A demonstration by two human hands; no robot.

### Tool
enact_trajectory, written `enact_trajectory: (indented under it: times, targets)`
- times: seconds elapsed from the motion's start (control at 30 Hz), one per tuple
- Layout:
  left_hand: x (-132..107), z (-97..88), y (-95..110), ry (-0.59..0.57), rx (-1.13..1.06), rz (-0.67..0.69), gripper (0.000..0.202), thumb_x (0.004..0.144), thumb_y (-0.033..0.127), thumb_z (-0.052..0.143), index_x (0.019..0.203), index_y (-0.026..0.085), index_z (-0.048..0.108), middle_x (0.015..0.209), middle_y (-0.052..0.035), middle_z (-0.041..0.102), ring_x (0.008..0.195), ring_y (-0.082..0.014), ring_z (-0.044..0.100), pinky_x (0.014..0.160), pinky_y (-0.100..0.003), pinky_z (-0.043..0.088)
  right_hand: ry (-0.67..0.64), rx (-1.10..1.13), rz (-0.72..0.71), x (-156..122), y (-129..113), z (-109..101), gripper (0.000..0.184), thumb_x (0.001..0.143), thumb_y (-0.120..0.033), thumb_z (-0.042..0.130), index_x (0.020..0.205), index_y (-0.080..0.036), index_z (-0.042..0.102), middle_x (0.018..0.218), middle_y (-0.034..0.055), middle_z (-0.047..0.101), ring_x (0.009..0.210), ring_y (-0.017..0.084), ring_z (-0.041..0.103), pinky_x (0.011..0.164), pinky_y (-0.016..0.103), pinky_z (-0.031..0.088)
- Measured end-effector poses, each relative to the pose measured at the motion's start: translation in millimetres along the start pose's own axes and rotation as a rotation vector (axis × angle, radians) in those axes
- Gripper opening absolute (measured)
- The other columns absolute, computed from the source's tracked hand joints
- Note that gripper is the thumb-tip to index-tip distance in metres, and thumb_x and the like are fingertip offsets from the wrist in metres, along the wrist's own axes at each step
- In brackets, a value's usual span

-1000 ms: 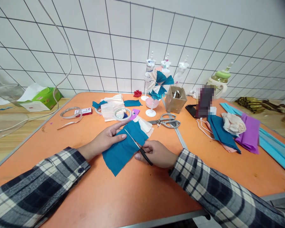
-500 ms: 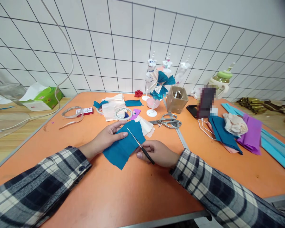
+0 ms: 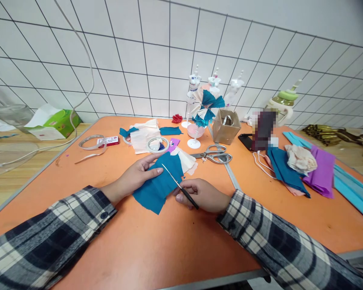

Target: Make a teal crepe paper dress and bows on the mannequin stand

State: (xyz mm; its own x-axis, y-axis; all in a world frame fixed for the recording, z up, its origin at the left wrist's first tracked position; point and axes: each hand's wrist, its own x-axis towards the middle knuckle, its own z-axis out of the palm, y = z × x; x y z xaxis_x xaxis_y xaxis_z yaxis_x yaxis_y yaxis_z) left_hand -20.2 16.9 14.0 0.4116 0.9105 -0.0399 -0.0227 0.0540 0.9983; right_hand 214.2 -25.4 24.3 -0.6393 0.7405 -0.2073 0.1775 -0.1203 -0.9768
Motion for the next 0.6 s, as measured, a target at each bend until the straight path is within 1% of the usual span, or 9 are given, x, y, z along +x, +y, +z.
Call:
enact_trajectory:
  times: [0.13,0.27,0.33,0.47,0.6]
  targets:
    - [-0.6,2.0,0.8,-0.019,0.015,0.011,0.069,0.079,0.039,0.076,0.143,0.027,0.05,0.129,-0.0105,0.068,0.109,-0.0318,0.068,0.084,-0.035,0.06,-0.015,0.041,0.023,-0.5,-1.9,0.6,0.037,0.07,-0.05,0.079,0.083,-0.019,0.063,0.06,-0.0061,0.048,0.054,0.009,0.043,0.052,0.022,0.034]
    - [-2.3,2.6,4.0,-0.042,0.099,0.002,0.073,0.082,0.04,0.074,0.147,0.026,0.042,0.118,-0.0101,0.072,0.098,-0.0291,0.071,0.075,-0.033,0.061,-0.006,0.022,0.05,-0.7,-2.0,0.2,0.039,0.068,-0.05,0.08,0.079,-0.019,0.06,0.059,-0.0064,0.047,0.054,0.009,0.043,0.051,0.022,0.033]
    - [-3.2,2.9,5.7,-0.055,0.122,0.002,0.074,0.083,0.04,0.073,0.147,0.026,0.041,0.114,-0.0098,0.073,0.095,-0.0284,0.072,0.071,-0.032,0.061,-0.001,0.011,0.045,-0.5,-1.2,-0.5,0.039,0.069,-0.051,0.079,0.079,-0.019,0.06,0.059,-0.0062,0.048,0.054,0.01,0.044,0.051,0.023,0.032]
    - [-4.4,3.4,7.5,-0.073,0.098,0.007,0.075,0.084,0.04,0.072,0.149,0.027,0.037,0.113,-0.0099,0.072,0.094,-0.0284,0.072,0.07,-0.033,0.061,0.001,-0.009,0.026,0.0,0.8,-1.0,0.038,0.071,-0.051,0.078,0.082,-0.018,0.061,0.058,-0.0065,0.046,0.053,0.01,0.043,0.051,0.023,0.032]
    - [-5.2,2.8,7.2,-0.051,0.104,0.011,0.077,0.082,0.038,0.073,0.15,0.028,0.037,0.105,-0.0078,0.074,0.086,-0.0263,0.073,0.064,-0.03,0.06,-0.016,0.05,0.011,-0.2,-0.3,0.6,0.033,0.072,-0.047,0.078,0.082,-0.019,0.063,0.055,-0.0069,0.045,0.054,0.01,0.045,0.053,0.023,0.034]
